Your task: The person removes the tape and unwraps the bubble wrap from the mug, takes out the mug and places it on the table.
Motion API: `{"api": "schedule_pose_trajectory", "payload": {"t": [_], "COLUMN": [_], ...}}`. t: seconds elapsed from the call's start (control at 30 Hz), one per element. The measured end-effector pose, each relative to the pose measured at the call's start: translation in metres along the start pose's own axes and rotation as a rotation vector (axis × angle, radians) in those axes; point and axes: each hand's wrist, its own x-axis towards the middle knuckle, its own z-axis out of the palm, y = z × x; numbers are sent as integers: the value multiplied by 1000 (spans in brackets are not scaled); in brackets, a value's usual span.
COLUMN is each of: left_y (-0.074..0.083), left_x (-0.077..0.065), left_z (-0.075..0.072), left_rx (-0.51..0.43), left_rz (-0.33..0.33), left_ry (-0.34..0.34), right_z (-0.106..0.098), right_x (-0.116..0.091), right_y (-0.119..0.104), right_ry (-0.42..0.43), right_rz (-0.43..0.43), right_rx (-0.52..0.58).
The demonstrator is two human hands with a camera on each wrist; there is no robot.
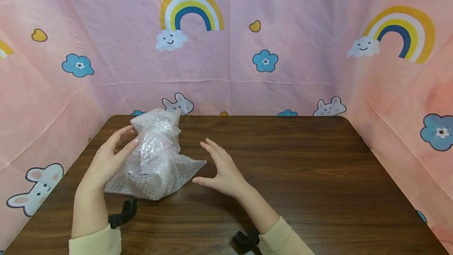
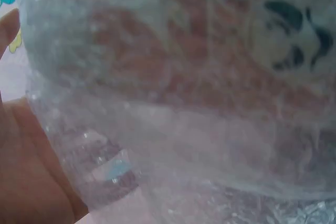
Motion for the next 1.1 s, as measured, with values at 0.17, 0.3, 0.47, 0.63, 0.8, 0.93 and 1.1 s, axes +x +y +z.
{"api": "schedule_pose_trajectory", "payload": {"t": [0.17,0.3,0.47,0.63,0.8,0.93,1.1], "left_y": [-8,-17,-27,-38,-46,-52,-59], "left_x": [1,2,2,0,-3,-3,-5], "left_z": [-4,-6,-8,-11,-13,-13,-14], "left_rx": [-8,-2,-11,-29,-82,-122,-181], "left_rz": [-30,-45,-50,-64,-73,-99,-108], "left_ry": [-30,-52,-96,-165,-238,-298,-333], "right_z": [8,15,23,31,38,42,47], "right_x": [4,7,11,14,15,15,15], "right_y": [0,-1,-3,-5,-5,-5,-4], "right_ry": [-10,-19,-24,-34,-50,-62,-70], "right_rz": [-14,-18,-17,-6,6,14,13], "right_rx": [-7,-28,-47,-49,-50,-39,-55]}}
